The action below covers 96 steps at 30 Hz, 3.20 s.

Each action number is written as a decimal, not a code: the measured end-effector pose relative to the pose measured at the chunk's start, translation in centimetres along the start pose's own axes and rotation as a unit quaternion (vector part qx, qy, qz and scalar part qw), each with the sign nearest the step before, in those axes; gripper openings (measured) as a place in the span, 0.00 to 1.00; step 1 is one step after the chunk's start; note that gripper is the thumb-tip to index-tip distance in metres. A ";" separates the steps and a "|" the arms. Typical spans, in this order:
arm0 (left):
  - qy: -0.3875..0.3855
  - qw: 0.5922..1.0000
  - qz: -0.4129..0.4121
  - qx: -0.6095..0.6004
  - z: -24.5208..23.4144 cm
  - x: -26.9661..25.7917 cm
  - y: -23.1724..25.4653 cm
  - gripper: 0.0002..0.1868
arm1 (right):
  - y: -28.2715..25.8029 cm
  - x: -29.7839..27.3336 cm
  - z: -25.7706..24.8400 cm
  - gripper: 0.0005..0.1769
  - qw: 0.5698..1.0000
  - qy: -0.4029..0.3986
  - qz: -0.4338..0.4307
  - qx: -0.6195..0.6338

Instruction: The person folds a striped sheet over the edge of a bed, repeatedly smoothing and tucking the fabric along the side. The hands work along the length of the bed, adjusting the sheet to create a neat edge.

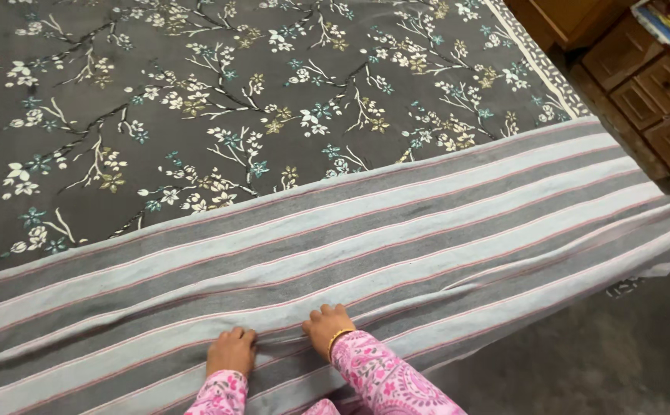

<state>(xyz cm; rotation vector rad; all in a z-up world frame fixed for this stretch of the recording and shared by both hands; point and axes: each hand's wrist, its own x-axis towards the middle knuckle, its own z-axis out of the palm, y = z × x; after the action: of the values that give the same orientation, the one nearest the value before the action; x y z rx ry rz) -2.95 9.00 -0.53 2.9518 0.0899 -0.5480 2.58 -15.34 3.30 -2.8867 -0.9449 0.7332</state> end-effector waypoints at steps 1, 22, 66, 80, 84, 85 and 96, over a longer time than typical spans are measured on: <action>-0.006 1.000 0.009 -0.029 0.0 0.1 -0.3 0.11 | -0.1 -0.2 -0.1 0.14 1.000 -0.004 0.006 -0.005; -0.022 0.997 0.068 -0.017 -3.6 -3.5 -2.9 0.17 | -13.0 1.0 2.3 0.21 0.991 0.060 0.103 0.058; 0.023 0.990 0.038 -0.135 -1.1 -5.8 -16.2 0.10 | -20.1 2.8 -0.5 0.10 0.989 0.130 -0.018 0.070; 0.031 0.999 -0.024 -0.011 -3.0 -8.8 -22.6 0.27 | -26.8 4.3 0.2 0.31 0.998 -0.014 -0.043 0.041; 0.058 0.998 -0.035 0.006 -3.9 -9.1 -25.3 0.23 | -27.4 3.9 -1.7 0.34 0.997 -0.036 -0.007 0.063; 0.033 0.999 -0.032 0.004 -4.1 -9.1 -25.7 0.25 | -27.6 3.9 -2.3 0.35 0.997 -0.039 0.000 0.068; 0.018 0.999 -0.011 -0.046 -6.2 -8.7 -26.7 0.22 | -27.7 3.0 -3.0 0.35 0.994 0.020 0.007 0.103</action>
<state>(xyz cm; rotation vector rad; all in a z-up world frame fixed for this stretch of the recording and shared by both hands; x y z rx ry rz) -11.12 36.04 4.98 2.8753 0.1476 -0.4811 -9.37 9.37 9.06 -2.7199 -0.7942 0.7243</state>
